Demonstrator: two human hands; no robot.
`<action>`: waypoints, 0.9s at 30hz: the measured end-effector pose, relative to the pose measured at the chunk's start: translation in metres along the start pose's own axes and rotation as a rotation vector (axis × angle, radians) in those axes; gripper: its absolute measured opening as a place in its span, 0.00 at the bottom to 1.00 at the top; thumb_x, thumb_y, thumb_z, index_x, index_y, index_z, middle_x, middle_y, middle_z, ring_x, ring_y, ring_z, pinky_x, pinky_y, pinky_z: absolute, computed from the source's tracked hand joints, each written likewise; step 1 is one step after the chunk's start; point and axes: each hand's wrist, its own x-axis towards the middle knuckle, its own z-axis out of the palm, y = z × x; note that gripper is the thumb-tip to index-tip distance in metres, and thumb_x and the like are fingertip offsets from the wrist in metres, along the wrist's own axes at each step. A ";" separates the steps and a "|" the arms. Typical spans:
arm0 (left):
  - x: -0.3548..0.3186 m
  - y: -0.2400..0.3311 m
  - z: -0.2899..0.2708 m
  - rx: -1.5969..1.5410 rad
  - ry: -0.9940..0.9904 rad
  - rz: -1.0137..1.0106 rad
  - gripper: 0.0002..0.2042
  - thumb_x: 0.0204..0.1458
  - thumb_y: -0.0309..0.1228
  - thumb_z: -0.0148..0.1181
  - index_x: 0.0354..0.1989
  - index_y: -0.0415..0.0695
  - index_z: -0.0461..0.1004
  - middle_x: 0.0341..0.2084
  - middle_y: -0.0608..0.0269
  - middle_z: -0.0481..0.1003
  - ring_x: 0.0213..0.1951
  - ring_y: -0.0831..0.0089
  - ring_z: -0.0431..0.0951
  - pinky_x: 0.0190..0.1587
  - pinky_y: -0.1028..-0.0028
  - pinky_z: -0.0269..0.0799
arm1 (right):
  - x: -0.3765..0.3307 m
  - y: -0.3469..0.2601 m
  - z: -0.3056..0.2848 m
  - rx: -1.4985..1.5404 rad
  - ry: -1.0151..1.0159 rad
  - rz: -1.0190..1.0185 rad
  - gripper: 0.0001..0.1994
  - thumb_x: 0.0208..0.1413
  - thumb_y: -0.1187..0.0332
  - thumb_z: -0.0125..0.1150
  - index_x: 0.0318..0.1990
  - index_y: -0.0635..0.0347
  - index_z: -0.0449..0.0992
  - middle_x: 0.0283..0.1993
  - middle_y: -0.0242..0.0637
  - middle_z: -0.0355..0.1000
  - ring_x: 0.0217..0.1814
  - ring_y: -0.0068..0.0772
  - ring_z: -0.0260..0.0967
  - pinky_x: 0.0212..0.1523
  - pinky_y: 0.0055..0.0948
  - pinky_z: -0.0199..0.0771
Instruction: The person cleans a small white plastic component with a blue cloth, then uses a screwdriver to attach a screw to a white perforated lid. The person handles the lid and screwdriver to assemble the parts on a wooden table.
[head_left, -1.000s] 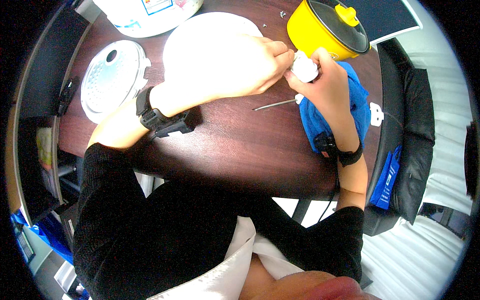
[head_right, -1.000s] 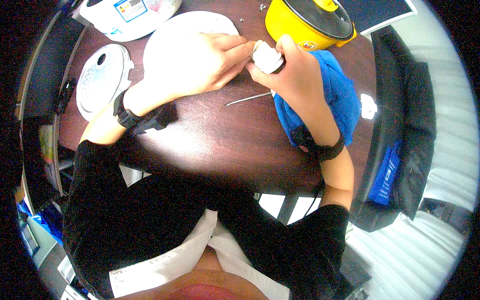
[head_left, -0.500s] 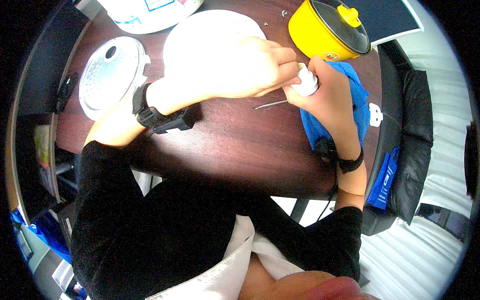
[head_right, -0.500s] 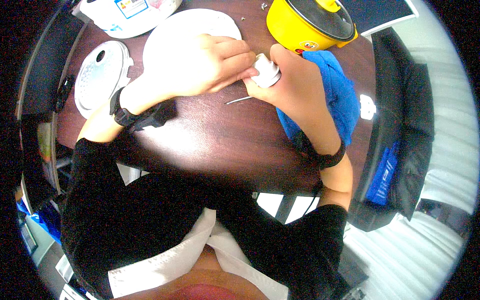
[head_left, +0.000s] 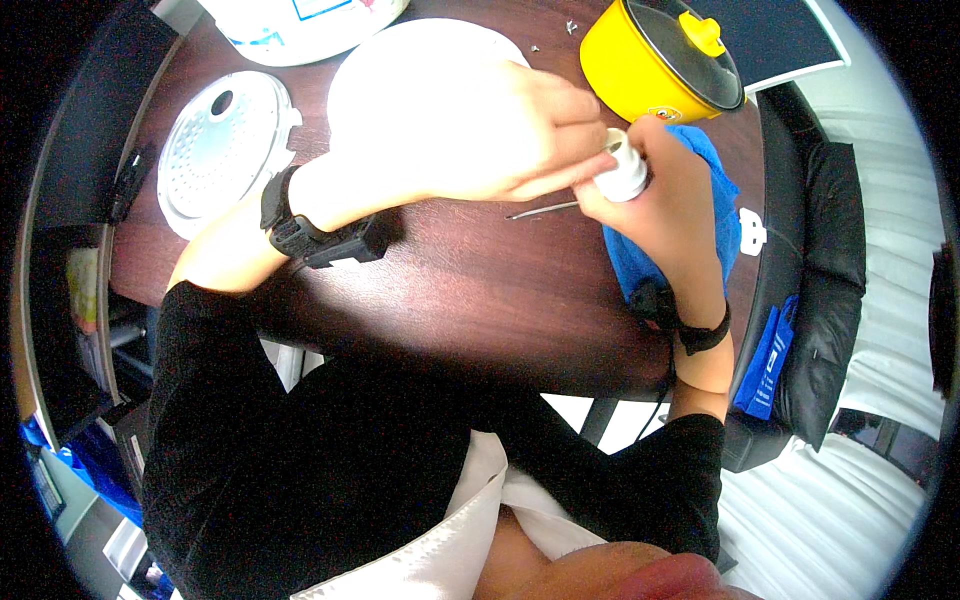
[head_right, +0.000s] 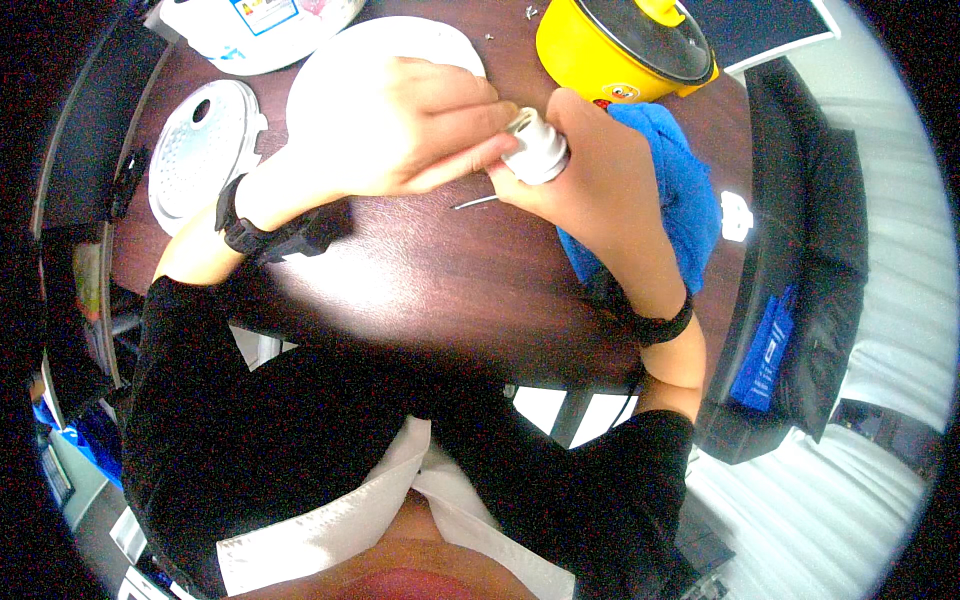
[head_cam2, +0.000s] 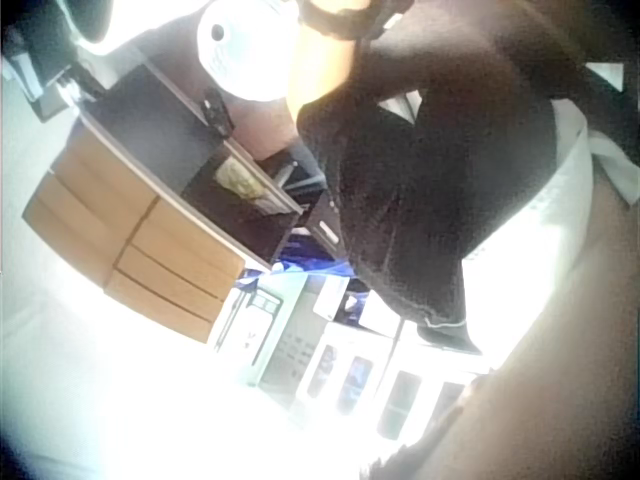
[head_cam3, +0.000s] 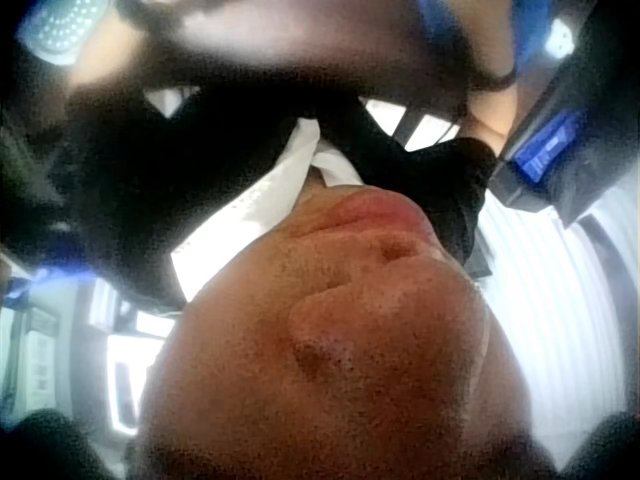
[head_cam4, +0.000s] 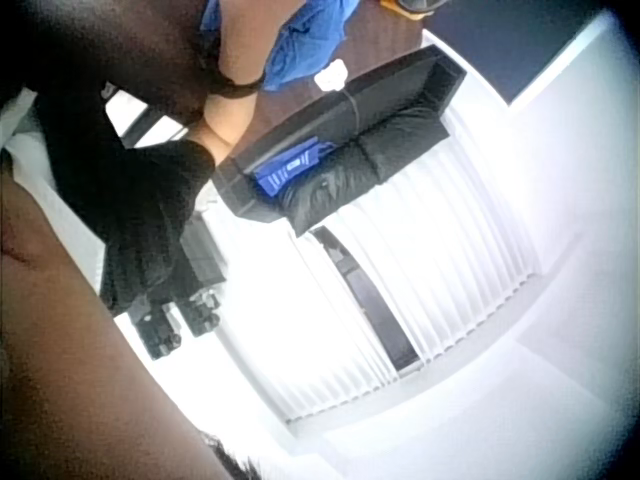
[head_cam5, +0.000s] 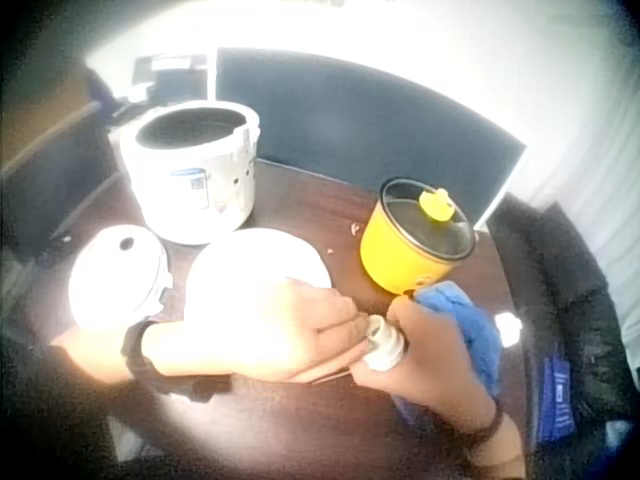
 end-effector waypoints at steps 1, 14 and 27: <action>0.002 0.000 -0.002 -0.008 0.031 -0.037 0.11 0.52 0.34 0.61 0.37 0.39 0.77 0.29 0.58 0.75 0.29 0.63 0.77 0.32 0.68 0.74 | 0.001 -0.001 -0.002 0.024 0.038 0.006 0.21 0.37 0.57 0.74 0.29 0.59 0.66 0.23 0.43 0.69 0.26 0.44 0.72 0.26 0.33 0.71; 0.011 0.008 -0.015 -0.227 0.178 -0.278 0.07 0.46 0.30 0.66 0.34 0.42 0.80 0.28 0.62 0.78 0.28 0.67 0.78 0.30 0.71 0.71 | -0.002 -0.002 -0.014 0.081 0.189 -0.027 0.23 0.35 0.59 0.78 0.31 0.58 0.69 0.22 0.34 0.68 0.21 0.24 0.66 0.23 0.23 0.66; 0.010 0.022 -0.012 -0.485 0.226 -0.281 0.06 0.49 0.26 0.65 0.34 0.39 0.79 0.29 0.62 0.75 0.28 0.72 0.73 0.29 0.74 0.68 | -0.006 -0.014 -0.021 0.043 0.176 -0.002 0.21 0.35 0.62 0.77 0.32 0.58 0.70 0.24 0.35 0.71 0.25 0.25 0.71 0.27 0.23 0.70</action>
